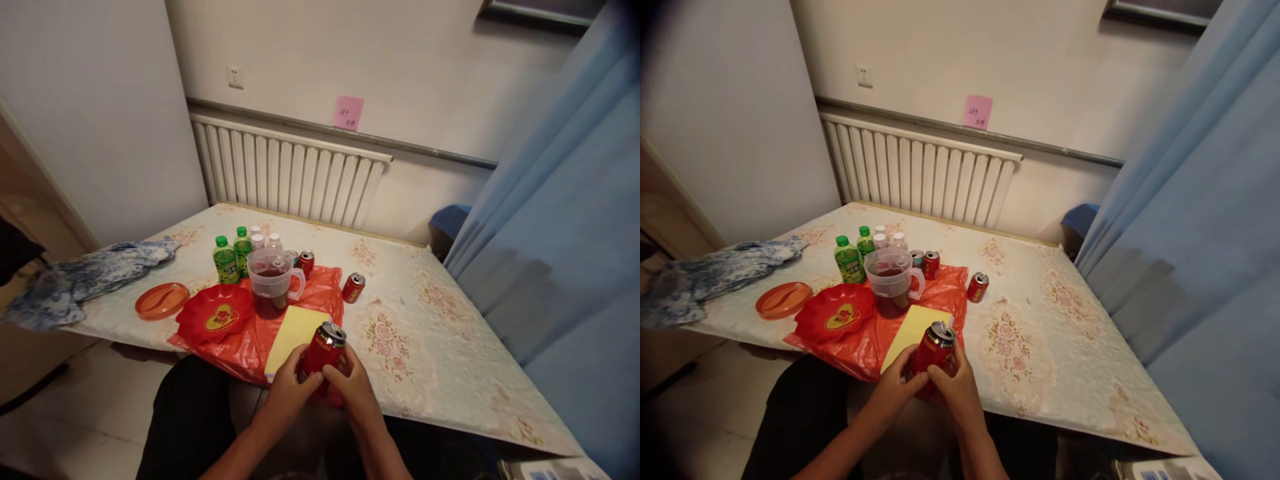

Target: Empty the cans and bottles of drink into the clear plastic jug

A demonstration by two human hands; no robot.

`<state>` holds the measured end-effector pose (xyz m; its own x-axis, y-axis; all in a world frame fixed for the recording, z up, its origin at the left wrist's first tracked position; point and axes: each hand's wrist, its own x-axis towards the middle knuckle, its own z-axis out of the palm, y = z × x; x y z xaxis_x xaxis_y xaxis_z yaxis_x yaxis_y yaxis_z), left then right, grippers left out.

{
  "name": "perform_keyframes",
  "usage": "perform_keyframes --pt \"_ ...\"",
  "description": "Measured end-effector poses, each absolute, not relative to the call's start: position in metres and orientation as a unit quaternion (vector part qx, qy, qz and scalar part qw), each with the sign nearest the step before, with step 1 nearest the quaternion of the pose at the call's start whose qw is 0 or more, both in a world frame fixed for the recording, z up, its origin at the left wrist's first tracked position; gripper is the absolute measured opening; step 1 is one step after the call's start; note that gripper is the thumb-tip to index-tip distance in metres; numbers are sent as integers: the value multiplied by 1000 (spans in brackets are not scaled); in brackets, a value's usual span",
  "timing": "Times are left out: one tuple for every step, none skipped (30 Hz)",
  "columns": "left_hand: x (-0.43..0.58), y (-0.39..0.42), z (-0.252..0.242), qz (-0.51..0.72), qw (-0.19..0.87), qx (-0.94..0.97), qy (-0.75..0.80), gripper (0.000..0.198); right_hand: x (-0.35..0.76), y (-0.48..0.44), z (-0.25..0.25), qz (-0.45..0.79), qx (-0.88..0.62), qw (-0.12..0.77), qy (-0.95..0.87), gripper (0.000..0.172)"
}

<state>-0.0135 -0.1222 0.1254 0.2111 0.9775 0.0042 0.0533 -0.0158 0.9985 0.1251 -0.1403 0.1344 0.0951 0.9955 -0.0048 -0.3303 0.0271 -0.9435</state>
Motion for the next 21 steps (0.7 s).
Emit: perform_keyframes --pt "-15 -121 125 432 546 561 448 55 125 -140 136 554 -424 603 -387 63" --pt "-17 -120 125 431 555 558 441 56 125 -140 136 557 -421 604 -385 64" --pt "-19 -120 124 430 560 558 436 56 125 -140 137 557 -422 605 -382 64" --pt "-20 -119 123 430 561 561 431 57 124 -140 137 557 -424 606 -379 65" --pt "-20 -119 122 428 560 568 426 58 124 -140 137 555 -428 607 -375 65" --pt "-20 -119 121 425 557 574 424 59 123 -139 136 553 -433 607 -372 65" --pt "-20 -119 120 424 551 580 424 60 122 -139 135 549 -441 607 -368 66" --pt "-20 -119 119 425 542 586 427 61 121 -138 134 543 -451 608 -363 67" --pt "-19 -119 118 428 528 593 432 62 120 -138 132 535 -461 611 -357 69" --pt "-19 -119 117 433 510 601 438 63 119 -137 130 526 -470 615 -353 70" --pt "-18 -119 116 438 488 610 444 64 118 -137 129 517 -478 619 -349 72" --pt "-18 -119 115 443 465 620 450 65 116 -137 127 508 -486 621 -346 73" --pt "-17 -120 114 446 444 629 456 65 115 -136 125 499 -494 622 -345 74" --pt "-17 -120 113 447 427 637 460 66 114 -136 123 492 -503 620 -347 76" --pt "-16 -120 112 447 415 642 464 66 113 -136 121 486 -511 616 -352 77" --pt "-16 -120 111 447 408 645 467 67 112 -136 120 480 -517 612 -357 78" --pt "-16 -119 111 447 405 645 469 67 112 -137 119 475 -523 608 -363 80" --pt "-15 -119 110 447 405 645 469 67 111 -137 119 470 -526 604 -371 80" --pt "-15 -119 110 448 407 643 469 67 111 -138 118 470 -525 601 -378 81" --pt "-16 -119 111 449 408 641 470 66 111 -138 119 473 -522 597 -384 81" --pt "-17 -118 111 451 412 637 471 65 111 -139 119 479 -516 594 -390 80"
